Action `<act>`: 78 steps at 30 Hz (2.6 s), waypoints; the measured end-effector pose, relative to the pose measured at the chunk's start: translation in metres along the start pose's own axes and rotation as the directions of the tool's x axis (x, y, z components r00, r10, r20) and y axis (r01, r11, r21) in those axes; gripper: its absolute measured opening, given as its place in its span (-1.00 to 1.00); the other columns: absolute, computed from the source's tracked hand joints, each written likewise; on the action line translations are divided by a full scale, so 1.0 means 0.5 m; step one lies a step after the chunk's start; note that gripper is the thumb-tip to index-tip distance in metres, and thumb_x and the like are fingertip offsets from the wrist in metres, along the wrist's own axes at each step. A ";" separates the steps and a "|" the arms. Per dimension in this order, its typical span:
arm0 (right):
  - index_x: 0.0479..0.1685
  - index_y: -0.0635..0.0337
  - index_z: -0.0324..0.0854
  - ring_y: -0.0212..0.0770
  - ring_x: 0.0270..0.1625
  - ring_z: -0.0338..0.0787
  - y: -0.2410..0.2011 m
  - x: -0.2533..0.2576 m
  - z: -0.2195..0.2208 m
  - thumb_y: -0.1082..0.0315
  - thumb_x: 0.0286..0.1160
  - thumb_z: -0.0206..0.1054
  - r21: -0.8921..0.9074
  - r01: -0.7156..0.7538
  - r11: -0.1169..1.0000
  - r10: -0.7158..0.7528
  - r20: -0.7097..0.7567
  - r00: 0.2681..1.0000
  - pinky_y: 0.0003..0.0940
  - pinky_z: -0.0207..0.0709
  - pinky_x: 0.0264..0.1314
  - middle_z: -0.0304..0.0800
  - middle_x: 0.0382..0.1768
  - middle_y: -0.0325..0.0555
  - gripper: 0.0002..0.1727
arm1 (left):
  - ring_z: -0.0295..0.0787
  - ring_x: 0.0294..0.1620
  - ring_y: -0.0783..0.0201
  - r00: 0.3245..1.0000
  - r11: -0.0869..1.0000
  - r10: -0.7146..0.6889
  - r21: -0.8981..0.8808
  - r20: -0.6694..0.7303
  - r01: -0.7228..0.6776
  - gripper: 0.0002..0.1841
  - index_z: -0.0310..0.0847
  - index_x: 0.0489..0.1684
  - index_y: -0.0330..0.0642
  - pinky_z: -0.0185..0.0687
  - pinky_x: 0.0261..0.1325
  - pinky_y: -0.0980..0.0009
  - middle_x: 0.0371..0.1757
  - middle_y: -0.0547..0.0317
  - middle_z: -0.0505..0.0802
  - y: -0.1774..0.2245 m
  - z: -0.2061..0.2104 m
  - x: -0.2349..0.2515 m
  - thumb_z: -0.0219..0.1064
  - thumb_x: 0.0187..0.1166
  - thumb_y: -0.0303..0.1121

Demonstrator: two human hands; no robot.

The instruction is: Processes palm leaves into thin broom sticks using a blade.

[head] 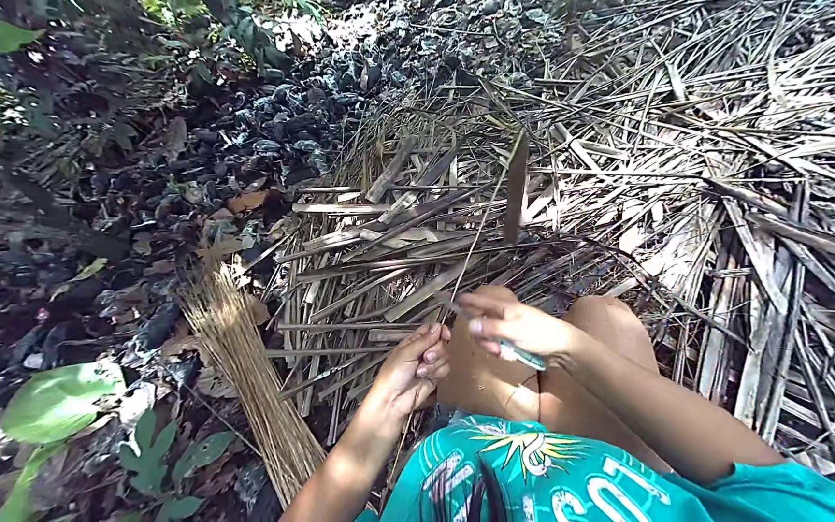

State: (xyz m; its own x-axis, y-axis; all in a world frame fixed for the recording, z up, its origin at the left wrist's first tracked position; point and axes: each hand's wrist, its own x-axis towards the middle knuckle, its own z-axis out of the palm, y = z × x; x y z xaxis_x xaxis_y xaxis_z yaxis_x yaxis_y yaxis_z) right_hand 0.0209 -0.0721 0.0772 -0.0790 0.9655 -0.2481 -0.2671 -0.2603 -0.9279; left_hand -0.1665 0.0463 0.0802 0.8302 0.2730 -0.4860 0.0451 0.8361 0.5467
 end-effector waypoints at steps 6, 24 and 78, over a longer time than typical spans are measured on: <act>0.39 0.04 0.50 -0.67 -0.70 0.35 -0.062 -0.023 -0.110 0.25 0.85 -0.08 0.147 0.275 0.950 -0.202 -0.381 0.902 -0.77 0.30 -0.65 0.41 -0.63 -0.54 -0.65 | 0.40 -0.77 0.69 0.992 0.997 -0.026 0.071 0.120 0.017 -0.74 0.65 -0.34 -0.01 0.35 -0.65 0.76 -0.74 0.57 0.51 -0.007 -0.023 -0.029 0.06 0.73 -0.41; 0.38 0.04 0.46 -0.65 -0.69 0.39 -0.100 -0.054 -0.250 0.24 0.78 -0.08 -0.067 0.558 0.827 -0.512 -0.498 0.700 -0.75 0.33 -0.64 0.44 -0.61 -0.57 -0.64 | 0.53 -0.71 0.65 0.953 0.967 -0.150 -0.163 0.261 0.197 -0.95 0.73 -0.31 -0.09 0.46 -0.61 0.77 -0.63 0.46 0.63 -0.024 -0.061 -0.059 0.41 0.54 -0.38; 0.51 -0.01 0.41 -0.67 -0.67 0.38 -0.064 -0.076 -0.113 0.24 0.81 -0.10 0.091 0.458 0.884 -0.380 -0.428 0.820 -0.77 0.33 -0.62 0.40 -0.63 -0.59 -0.60 | 0.31 -0.72 0.77 0.956 0.763 0.241 0.576 0.167 -0.293 -0.86 0.72 -0.28 0.12 0.21 -0.62 0.79 -0.71 0.68 0.50 -0.018 -0.042 -0.064 0.26 0.68 -0.25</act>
State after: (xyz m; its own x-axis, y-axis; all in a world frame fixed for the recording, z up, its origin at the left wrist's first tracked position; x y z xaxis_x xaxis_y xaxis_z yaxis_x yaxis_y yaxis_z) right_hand 0.0868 -0.0999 0.1006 0.4482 0.8934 0.0304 -0.3595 0.2113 -0.9089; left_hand -0.2052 0.0402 0.0765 0.8972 0.3835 -0.2190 0.1111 0.2841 0.9523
